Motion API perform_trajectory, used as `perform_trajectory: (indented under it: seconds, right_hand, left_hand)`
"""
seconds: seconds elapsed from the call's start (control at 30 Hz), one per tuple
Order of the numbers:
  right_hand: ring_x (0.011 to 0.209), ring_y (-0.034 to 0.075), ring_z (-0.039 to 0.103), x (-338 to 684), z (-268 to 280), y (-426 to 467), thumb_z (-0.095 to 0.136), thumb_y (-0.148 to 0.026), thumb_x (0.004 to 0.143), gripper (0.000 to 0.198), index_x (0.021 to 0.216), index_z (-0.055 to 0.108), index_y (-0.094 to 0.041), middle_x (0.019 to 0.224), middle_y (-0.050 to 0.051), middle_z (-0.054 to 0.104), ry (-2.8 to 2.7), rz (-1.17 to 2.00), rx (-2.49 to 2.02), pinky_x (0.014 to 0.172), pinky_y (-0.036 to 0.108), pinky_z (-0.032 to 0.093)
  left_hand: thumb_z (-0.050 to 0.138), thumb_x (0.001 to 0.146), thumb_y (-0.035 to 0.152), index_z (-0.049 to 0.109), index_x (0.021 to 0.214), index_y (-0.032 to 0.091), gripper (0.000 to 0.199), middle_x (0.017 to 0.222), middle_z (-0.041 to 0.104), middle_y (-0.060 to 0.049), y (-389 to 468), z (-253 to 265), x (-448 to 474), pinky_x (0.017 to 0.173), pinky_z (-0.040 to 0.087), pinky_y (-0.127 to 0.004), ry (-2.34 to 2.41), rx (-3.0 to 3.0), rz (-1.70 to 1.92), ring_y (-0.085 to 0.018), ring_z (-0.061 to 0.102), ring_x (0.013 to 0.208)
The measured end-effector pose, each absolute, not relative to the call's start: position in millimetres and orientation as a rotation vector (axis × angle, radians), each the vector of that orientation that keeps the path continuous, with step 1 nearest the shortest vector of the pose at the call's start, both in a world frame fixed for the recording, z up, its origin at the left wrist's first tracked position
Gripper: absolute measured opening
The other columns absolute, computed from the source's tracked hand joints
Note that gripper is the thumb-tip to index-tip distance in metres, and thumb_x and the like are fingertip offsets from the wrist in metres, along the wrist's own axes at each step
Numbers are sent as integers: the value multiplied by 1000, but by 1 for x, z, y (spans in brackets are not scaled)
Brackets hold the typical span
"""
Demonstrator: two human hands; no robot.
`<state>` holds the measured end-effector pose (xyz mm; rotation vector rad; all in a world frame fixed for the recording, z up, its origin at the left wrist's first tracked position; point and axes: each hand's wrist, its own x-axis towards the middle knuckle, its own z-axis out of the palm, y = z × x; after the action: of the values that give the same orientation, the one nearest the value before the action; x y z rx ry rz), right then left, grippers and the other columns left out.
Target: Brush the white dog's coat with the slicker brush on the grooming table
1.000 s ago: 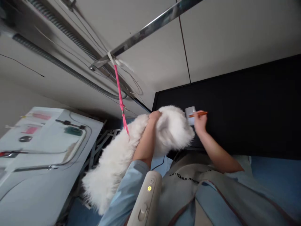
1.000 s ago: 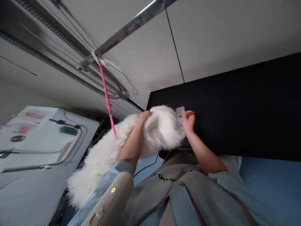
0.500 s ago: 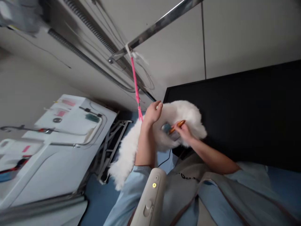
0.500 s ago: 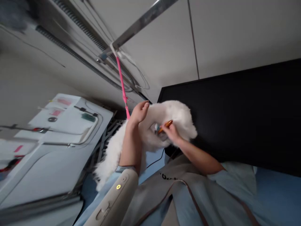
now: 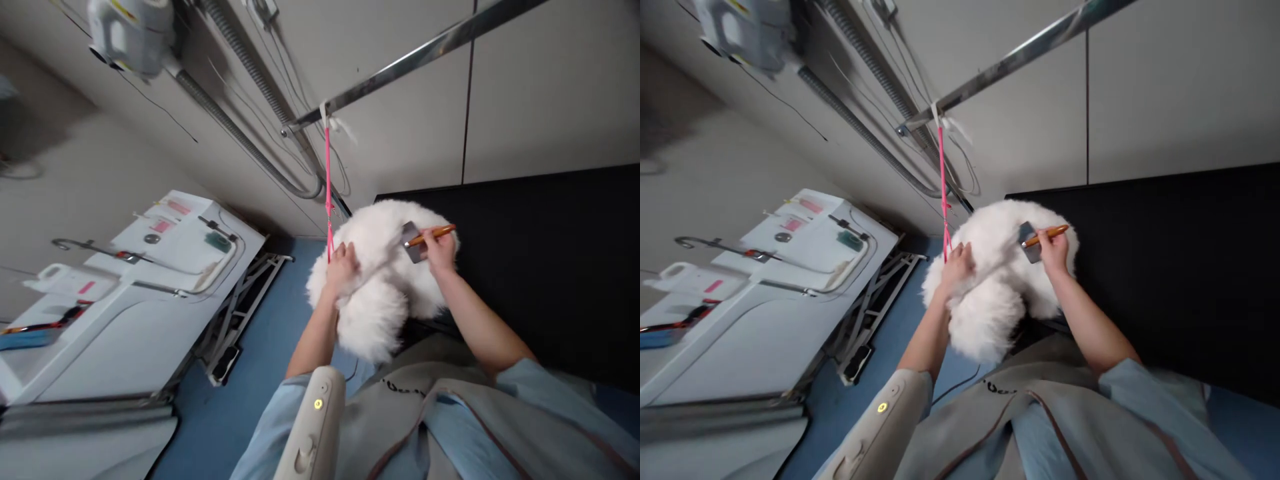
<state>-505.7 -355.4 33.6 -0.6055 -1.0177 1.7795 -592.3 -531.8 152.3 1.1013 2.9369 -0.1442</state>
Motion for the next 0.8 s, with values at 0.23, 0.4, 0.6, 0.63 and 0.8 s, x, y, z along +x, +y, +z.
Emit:
perform_trajectory:
  seconds: [0.23,0.4,0.6,0.63,0.8]
  right_hand:
    - [65,16,66,-474,27,-280,76,-51,74,39,80,49,-24,72,-1,67,-1117,1734,-582,60,29,56]
    - [71,18,66,-465,30,-272,74,-53,75,39,80,48,-25,72,-1,66,-1122,1645,-588,68,31,57]
    - [71,18,62,-511,51,-294,72,-50,73,36,76,46,-25,66,-2,61,-1243,1812,-668,68,30,52]
    - [76,17,62,-517,55,-295,68,-49,78,33,77,45,-25,69,-1,62,-1166,1727,-702,72,30,51]
    - [79,20,62,-524,69,-328,71,-41,76,28,79,49,-25,75,3,66,-1398,1864,-340,75,33,50]
  left_hand:
    - [68,83,41,29,158,-2,95,163,22,-29,-485,138,-536,123,27,-52,2756,1372,-278,-40,24,153]
    - [83,67,40,29,159,3,114,164,20,-28,-513,113,-529,122,23,-59,2753,1478,-573,-43,18,154]
    - [69,78,24,44,149,-1,79,155,38,-31,-550,122,-570,118,35,-45,3017,1205,-395,-39,39,145]
    - [66,78,19,52,142,2,68,150,45,-29,-553,128,-577,115,38,-42,3009,1198,-365,-37,47,139]
    - [49,82,3,70,104,14,33,114,68,-16,-576,140,-597,99,50,-37,2983,1053,-204,-28,64,111]
